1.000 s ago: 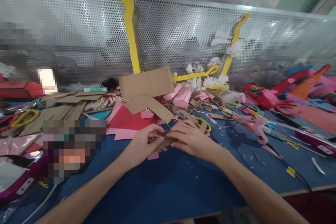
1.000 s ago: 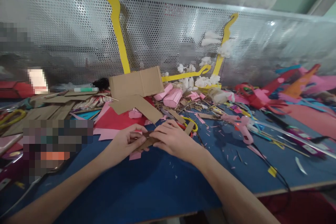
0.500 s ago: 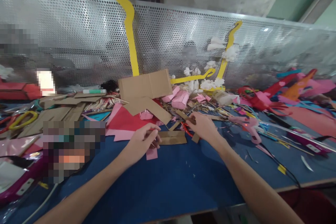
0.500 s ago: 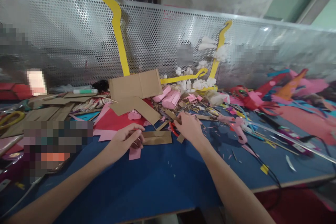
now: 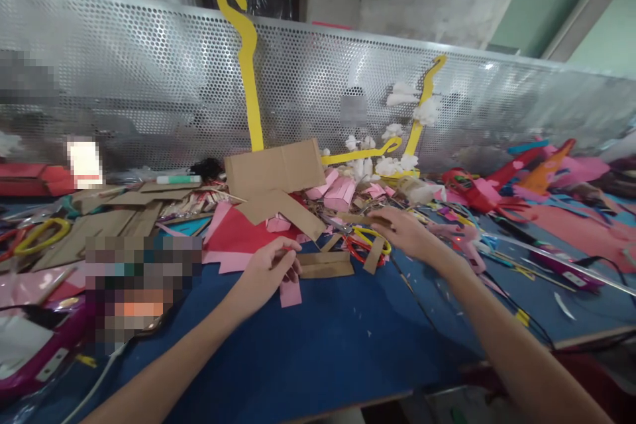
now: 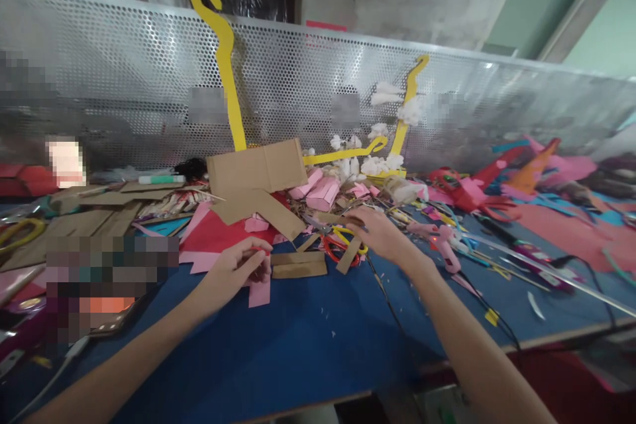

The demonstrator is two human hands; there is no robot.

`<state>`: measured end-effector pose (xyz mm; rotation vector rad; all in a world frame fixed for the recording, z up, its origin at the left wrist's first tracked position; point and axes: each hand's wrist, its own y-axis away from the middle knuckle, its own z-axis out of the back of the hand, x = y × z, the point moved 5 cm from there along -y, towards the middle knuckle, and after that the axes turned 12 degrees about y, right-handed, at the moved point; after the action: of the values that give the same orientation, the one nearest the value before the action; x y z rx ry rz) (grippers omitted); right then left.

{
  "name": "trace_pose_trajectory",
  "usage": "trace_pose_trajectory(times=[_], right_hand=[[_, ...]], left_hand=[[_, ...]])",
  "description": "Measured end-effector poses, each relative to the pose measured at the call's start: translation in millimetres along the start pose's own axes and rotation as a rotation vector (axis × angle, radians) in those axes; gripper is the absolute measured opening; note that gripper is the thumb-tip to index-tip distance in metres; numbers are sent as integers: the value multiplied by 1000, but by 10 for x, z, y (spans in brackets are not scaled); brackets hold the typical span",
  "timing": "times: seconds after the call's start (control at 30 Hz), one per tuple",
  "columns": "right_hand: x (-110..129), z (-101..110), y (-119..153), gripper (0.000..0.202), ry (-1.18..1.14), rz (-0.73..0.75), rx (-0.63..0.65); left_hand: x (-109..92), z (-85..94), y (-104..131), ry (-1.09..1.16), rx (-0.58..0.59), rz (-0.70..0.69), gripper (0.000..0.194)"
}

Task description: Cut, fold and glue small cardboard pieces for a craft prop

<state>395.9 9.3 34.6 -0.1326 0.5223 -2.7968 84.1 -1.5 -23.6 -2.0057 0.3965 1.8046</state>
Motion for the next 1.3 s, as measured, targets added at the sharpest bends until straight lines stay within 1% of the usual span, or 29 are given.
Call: trace_pose_trajectory(times=[0.07,0.13,0.2,0.27,0.37,0.43,0.5,0.6,0.7,0.77,0.83,0.9,0.97,1.07,1.17,1.23,1.3], right_hand=[[-54,26,157,29,-25,75,35],[-90,-7,334,29,-35,135,61],[-126,-82,489,31,-31,132,101],[-133,-160,589,40,-29,114,153],[-69,-207,608,59,-22,120,190],[6,-201,559,59,-27,156,194],[72,-194,503,51,-50,191,200],[120,-198,466,43,-93,195,170],[138,-201,482,31,-89,173,66],[128,-192,479,26,-35,118,-19],[95,-168,426,26,26,30,-86],[45,-130,304,33,66,-64,-129],[-7,-90,117,41,102,-143,-151],[-38,-44,-210,37,151,-219,-174],[62,-57,-453,29,170,-221,-175],[208,-92,-519,30,157,-185,-177],[393,-146,-513,27,118,-129,-157]], left_hand=[[-28,14,5,-8,-3,-15,23],[-54,12,14,-18,-1,-27,22],[-67,-3,25,-18,6,-28,21],[-67,-23,34,-10,20,-32,21],[-48,-40,39,-16,35,-43,21],[-31,-35,39,-17,29,-39,21],[-23,-27,39,-10,21,-35,22],[-28,-29,44,-3,30,-46,22],[-32,-40,49,-4,45,-62,20],[-38,-42,48,-8,47,-77,20],[-49,-30,40,-23,34,-89,19],[-65,8,23,-47,-5,-101,18],[-83,76,-1,-63,-75,-114,16],[-102,203,-40,-59,-186,-132,13],[-119,310,-72,-49,-255,-140,12],[-125,369,-84,-28,-300,-134,12],[-115,414,-91,14,-340,-107,15]])
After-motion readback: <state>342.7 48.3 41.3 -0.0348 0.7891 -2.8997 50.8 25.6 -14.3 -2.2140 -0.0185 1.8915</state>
